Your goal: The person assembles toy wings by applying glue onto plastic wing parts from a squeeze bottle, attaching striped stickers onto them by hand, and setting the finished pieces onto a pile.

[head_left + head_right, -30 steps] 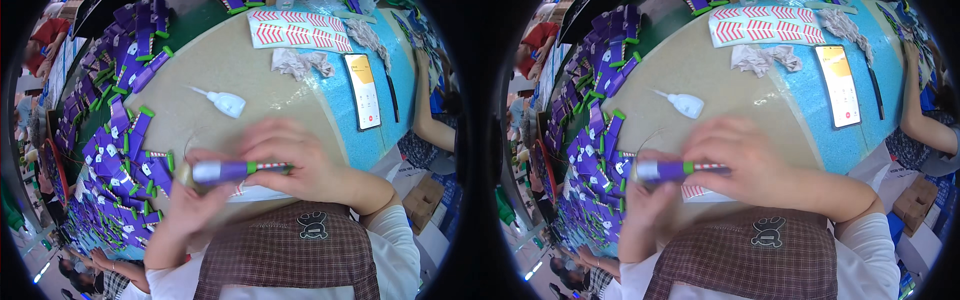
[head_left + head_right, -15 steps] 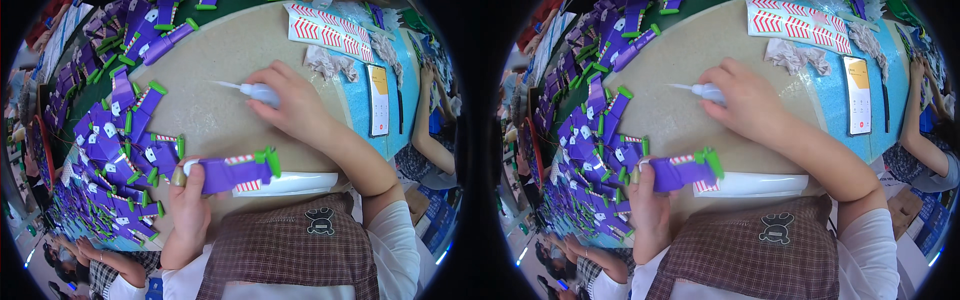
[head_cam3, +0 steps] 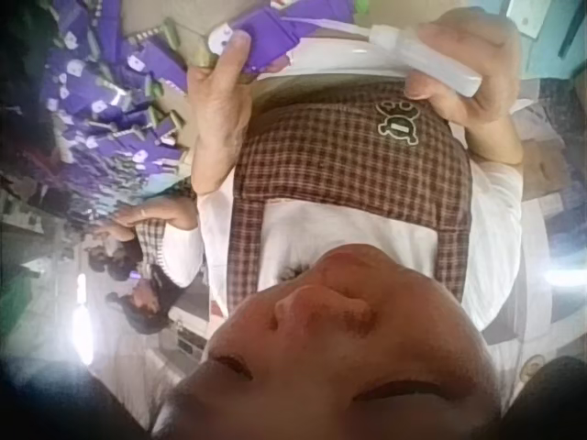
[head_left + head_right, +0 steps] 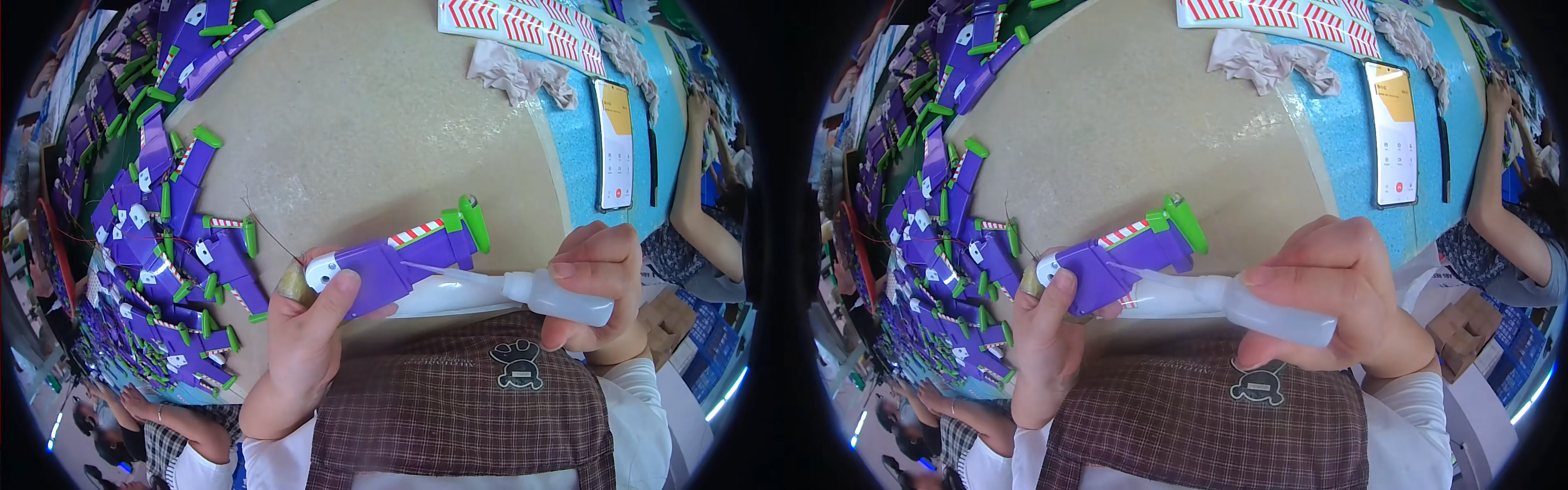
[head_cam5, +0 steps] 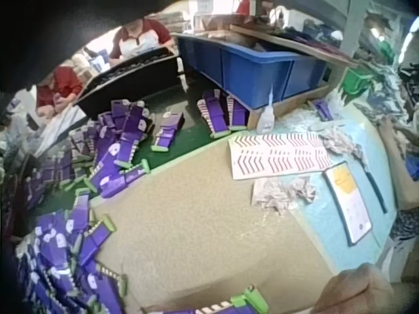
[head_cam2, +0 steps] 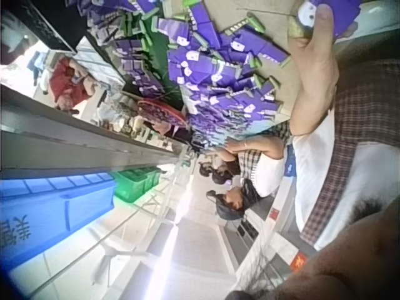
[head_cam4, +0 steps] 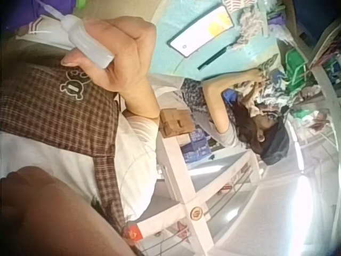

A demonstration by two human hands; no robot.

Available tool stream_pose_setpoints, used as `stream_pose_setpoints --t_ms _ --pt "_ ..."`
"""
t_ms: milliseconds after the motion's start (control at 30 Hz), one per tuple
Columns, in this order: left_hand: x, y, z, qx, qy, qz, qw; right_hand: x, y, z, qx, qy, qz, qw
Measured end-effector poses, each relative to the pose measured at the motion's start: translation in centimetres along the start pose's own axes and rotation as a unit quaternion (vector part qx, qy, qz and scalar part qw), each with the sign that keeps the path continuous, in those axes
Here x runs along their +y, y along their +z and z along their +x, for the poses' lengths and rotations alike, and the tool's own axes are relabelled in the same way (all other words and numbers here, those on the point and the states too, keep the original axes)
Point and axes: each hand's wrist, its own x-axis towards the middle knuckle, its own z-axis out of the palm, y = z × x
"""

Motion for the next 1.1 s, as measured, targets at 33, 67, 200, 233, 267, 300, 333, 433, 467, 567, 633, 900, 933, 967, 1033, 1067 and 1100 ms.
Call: stream_pose_setpoints --t_ms 33,67,200,233,267,300,333,433,467,567,633,900,933,967,1033,1067,1100 --pt "0.0 0.2 -0.1 0.000 0.000 0.003 1.000 0.0 0.0 -0.2 0.015 0.000 0.005 1.000" --pt "-0.1 0.3 -0.2 -0.006 0.004 0.002 1.000 0.0 0.0 -0.4 0.017 0.000 0.006 1.000" --pt "-0.2 0.5 -0.6 -0.028 0.005 0.002 1.000 0.2 0.1 -0.2 0.018 -0.023 0.007 1.000" --pt "-0.2 0.5 -0.5 -0.028 0.004 0.002 1.000 0.3 0.1 -0.1 0.010 -0.027 -0.001 1.000" --pt "-0.2 0.5 -0.6 -0.028 0.002 -0.001 1.000 0.3 0.1 -0.2 0.010 -0.029 0.000 1.000" --pt "-0.2 0.5 -0.6 -0.029 -0.001 -0.004 1.000 0.3 0.2 -0.3 0.005 -0.030 0.003 1.000" --pt "-0.2 0.5 -0.6 -0.028 0.000 -0.004 1.000 0.3 0.1 -0.4 0.001 -0.031 0.007 0.999" --pt "-0.4 0.0 -0.3 0.014 -0.025 -0.020 0.999 0.1 -0.1 -0.6 -0.008 -0.033 0.021 0.999" --pt "-1.0 -0.6 0.0 -0.004 0.091 0.113 0.989 0.1 -0.2 -0.5 -0.006 -0.034 0.019 0.999" --pt "-1.4 -1.6 1.1 -0.043 0.409 0.430 0.804 0.2 -0.2 -0.4 0.025 -0.047 0.051 0.997" --pt "-1.4 -2.1 1.5 -0.058 0.512 0.524 0.678 0.1 -0.2 0.0 0.015 -0.048 0.036 0.998" --pt "-0.9 -2.7 1.4 -0.089 0.574 0.581 0.569 1.0 -0.3 -0.4 -0.019 -0.022 0.044 0.999" --pt "-1.3 -2.6 1.3 -0.059 0.549 0.559 0.618 1.3 -0.3 -0.6 -0.013 0.013 0.069 0.997" --pt "-1.6 -2.5 1.3 -0.033 0.522 0.534 0.664 1.9 -0.2 -0.6 0.009 0.022 0.079 0.997" --pt "-1.3 -2.2 1.8 -0.051 0.452 0.476 0.753 3.6 1.9 0.6 0.122 0.060 0.085 0.987" --pt "-1.4 -2.3 1.8 -0.051 0.391 0.439 0.807 4.2 2.9 1.6 0.128 0.081 0.069 0.986" --pt "-2.0 -1.7 1.3 -0.032 0.275 0.271 0.922 4.8 3.5 2.4 0.133 0.102 0.054 0.984"
